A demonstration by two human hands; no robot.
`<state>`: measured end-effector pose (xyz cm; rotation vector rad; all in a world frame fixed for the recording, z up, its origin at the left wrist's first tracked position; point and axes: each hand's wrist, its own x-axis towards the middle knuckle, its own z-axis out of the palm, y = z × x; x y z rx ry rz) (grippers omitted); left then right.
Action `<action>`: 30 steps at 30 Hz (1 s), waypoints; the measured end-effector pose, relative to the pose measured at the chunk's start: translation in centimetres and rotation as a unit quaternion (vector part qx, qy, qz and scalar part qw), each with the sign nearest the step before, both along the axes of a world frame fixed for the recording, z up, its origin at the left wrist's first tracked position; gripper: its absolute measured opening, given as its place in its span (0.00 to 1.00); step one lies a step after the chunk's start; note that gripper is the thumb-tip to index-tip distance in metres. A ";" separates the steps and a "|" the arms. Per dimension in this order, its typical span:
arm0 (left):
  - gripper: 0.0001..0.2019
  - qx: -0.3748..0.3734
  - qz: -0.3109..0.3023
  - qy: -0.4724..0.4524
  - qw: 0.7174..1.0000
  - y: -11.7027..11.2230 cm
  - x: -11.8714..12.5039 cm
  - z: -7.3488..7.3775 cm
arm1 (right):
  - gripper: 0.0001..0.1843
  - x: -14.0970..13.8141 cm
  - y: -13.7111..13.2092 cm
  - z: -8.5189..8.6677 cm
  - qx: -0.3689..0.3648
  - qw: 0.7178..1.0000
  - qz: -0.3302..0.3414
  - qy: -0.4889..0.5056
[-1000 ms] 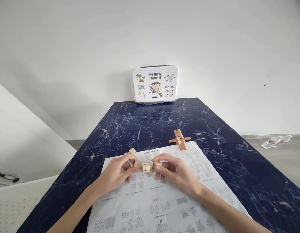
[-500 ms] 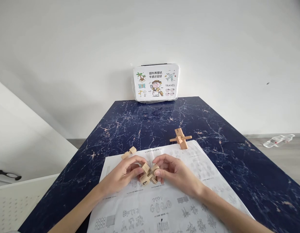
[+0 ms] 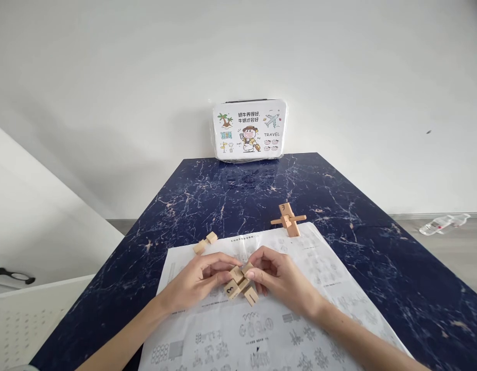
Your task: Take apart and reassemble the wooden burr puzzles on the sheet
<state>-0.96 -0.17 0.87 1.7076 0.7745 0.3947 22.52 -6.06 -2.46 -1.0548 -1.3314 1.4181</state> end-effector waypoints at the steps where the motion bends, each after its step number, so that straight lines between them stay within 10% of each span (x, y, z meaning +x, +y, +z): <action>1: 0.14 -0.002 -0.003 0.001 1.000 0.0 0.0 0.1 | 0.24 0.0 0.0 0.0 0.000 1.000 -0.003 -0.002; 20: 0.20 -0.034 -0.003 -0.020 0.999 -1.9 1.0 0.8 | 0.21 -0.2 -0.4 0.1 0.024 0.993 -0.053 -0.102; 30: 0.19 0.154 0.253 -0.073 0.952 0.4 -0.5 0.7 | 0.22 -0.3 -0.3 0.2 0.036 0.996 -0.038 -0.077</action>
